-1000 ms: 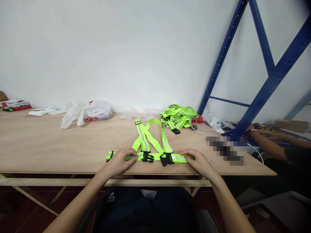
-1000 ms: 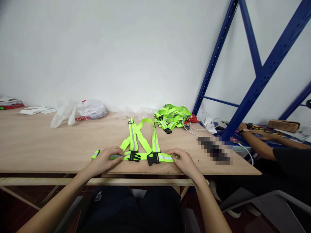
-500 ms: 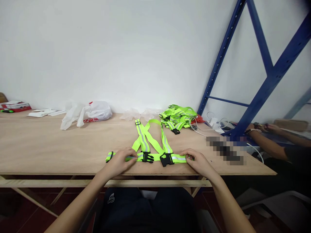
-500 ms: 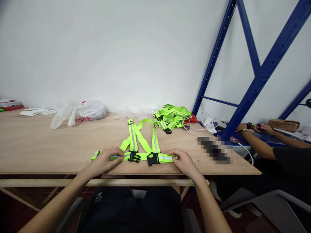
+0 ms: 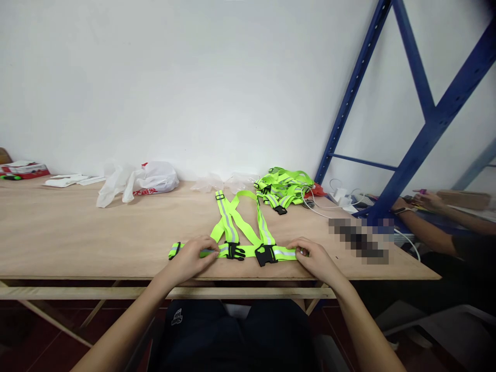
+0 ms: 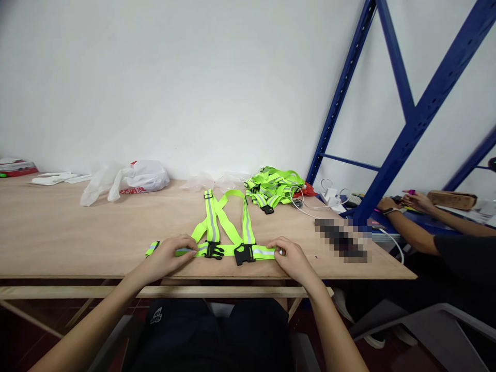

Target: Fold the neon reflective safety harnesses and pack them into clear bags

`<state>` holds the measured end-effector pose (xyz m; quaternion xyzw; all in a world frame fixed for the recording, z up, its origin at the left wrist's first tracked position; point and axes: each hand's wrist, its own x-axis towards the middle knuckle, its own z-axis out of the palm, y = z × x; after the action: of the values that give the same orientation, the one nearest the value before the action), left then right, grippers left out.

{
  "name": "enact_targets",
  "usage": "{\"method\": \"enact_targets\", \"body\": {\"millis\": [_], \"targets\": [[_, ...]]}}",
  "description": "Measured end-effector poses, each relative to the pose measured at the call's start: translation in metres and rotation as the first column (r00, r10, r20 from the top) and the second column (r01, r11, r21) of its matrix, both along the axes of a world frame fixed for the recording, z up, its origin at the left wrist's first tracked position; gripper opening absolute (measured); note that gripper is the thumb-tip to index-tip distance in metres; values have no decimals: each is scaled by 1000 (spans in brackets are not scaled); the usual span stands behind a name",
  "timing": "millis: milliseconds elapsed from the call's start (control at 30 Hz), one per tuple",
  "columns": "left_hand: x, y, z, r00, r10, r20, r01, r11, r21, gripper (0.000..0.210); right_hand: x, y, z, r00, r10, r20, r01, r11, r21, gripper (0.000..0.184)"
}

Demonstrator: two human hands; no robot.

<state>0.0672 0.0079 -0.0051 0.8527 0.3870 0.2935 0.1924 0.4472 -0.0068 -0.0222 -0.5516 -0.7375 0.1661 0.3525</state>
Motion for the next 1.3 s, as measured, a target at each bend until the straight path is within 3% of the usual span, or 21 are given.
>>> {"method": "enact_targets", "body": {"millis": [1033,1300], "targets": [[1,0,1,1000,5,20,-5,1000,11,17,1,1,-4,1000,1,-15,0,1000,23,33],[1,0,0,1000,11,26,-11,1000,9,18,-1,0,-1,1000,9,-8,-9,1000,20,24]]}}
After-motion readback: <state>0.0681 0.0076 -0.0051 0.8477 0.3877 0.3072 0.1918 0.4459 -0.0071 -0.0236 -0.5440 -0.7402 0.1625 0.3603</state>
